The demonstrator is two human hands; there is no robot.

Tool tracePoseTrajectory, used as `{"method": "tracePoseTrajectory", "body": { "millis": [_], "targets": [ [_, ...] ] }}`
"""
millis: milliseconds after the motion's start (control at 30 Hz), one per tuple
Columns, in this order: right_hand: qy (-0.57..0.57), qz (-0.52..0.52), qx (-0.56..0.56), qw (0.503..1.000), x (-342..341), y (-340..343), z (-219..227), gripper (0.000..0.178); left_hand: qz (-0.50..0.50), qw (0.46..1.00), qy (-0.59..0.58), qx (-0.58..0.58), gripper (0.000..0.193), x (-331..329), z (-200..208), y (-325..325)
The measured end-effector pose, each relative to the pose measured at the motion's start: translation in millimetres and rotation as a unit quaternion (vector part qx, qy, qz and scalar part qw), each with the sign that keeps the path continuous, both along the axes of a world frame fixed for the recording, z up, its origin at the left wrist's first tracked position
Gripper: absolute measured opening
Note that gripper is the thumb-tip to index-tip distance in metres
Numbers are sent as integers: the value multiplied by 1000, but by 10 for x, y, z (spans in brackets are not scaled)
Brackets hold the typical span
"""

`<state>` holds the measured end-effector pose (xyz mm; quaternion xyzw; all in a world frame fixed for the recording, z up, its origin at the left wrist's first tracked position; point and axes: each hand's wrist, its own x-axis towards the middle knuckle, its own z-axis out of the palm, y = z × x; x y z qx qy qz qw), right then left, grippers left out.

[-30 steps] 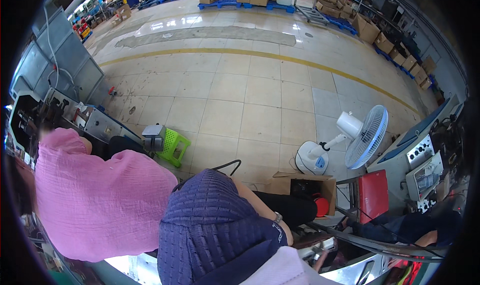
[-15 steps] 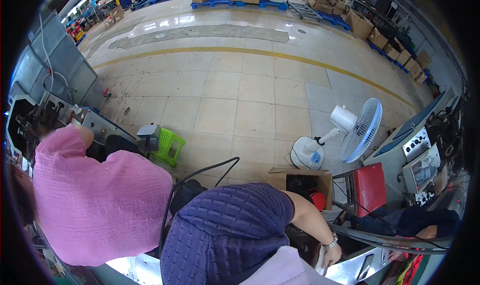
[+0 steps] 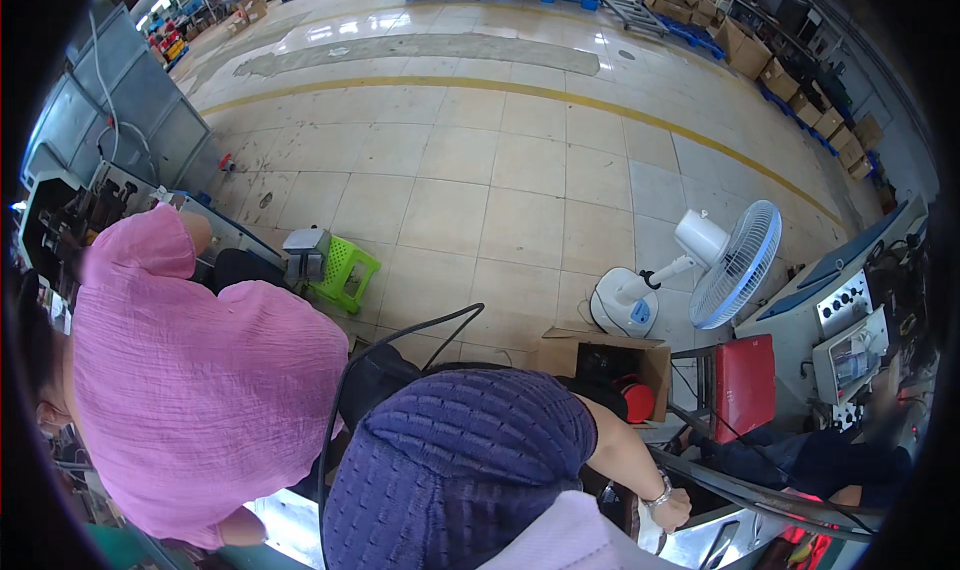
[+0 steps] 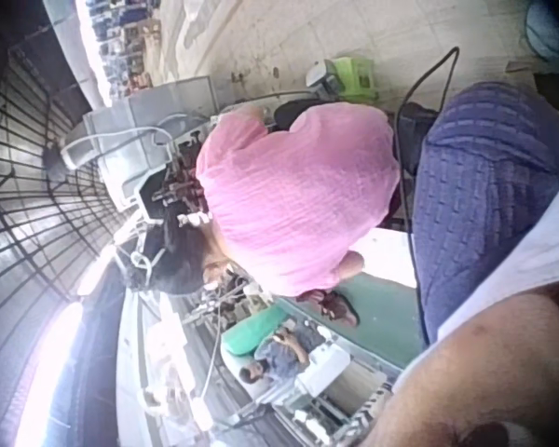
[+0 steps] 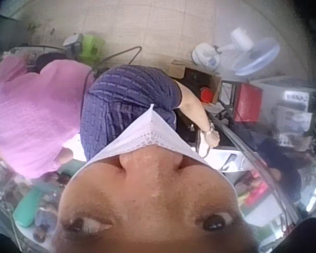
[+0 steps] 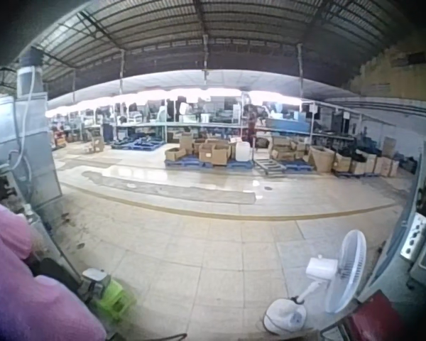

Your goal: Manually lasting and trimming leather shoe uppers using a hammer, pliers, and scissors.

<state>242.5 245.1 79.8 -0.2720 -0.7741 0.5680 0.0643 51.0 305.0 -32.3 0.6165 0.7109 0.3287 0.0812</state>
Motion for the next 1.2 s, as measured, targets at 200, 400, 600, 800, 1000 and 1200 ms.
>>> {"method": "tracePoseTrajectory", "body": {
  "millis": [200, 400, 600, 800, 1000, 1200],
  "targets": [
    [11, 5, -38, 999, -213, 122, -339, 53, -110, 988, -69, -83, 51, 25, 48, -11],
    [17, 3, -73, 997, -383, 213, -632, 52, -35, 999, 1, 9, 45, 237, -31, -163],
    [-26, -131, -88, 987, 125, 227, -555, 51, 71, 996, -58, -1, 31, 203, 14, -204],
    [-107, -52, -45, 992, 59, 219, -65, 58, -77, 929, -351, -92, 34, -418, 369, -670],
    [-207, 14, 65, 976, 178, 341, 70, 63, -96, 991, -36, -82, 101, 174, 550, -1136],
    [-302, 24, -73, 950, -7, 149, 359, 62, -83, 996, 7, -25, 91, 357, 499, -1450]
  ]
}}
